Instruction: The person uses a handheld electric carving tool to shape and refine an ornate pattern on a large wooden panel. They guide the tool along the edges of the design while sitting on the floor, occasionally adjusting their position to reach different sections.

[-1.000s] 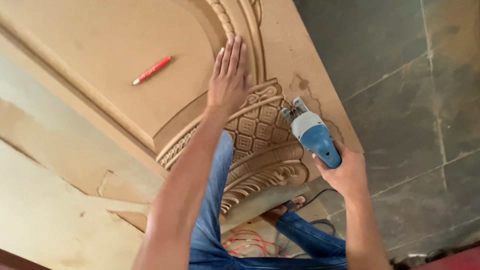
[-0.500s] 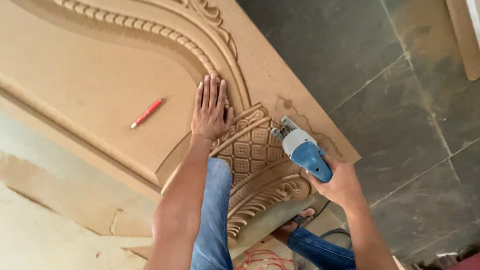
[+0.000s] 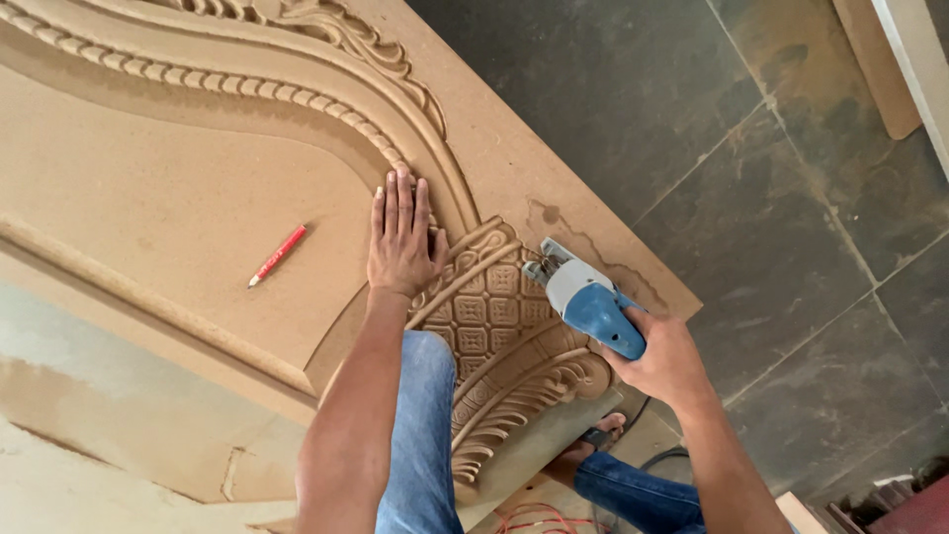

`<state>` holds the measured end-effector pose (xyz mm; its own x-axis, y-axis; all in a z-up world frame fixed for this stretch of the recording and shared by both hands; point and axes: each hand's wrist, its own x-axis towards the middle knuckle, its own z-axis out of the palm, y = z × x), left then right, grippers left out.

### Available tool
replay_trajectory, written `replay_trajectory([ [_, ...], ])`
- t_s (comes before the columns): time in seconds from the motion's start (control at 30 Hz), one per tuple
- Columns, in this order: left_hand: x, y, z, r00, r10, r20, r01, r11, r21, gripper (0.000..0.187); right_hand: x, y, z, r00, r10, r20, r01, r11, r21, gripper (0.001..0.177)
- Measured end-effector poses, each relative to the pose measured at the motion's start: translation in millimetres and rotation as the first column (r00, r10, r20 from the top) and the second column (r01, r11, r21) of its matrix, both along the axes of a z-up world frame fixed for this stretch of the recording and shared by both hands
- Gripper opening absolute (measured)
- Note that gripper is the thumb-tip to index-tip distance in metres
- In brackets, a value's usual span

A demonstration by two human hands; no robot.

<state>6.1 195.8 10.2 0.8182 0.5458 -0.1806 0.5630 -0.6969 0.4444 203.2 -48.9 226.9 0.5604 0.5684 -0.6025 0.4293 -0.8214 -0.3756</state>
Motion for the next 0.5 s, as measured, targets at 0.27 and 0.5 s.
replay_trajectory([
  [0.27,0.3,0.4,-0.1,1.0,-0.023,0.021,0.022,0.999,0.03,0.082,-1.2,1.1,-1.3,1.0,0.007,0.012,-0.006,1.0,-0.03,0.036],
  [0.5,-1.2,-0.1,0.6,1.0,-0.017,0.009,0.017,1.0,0.026,0.081,-1.1,2.9,-2.9,1.0,0.027,0.007,-0.027,1.0,0.009,0.03],
])
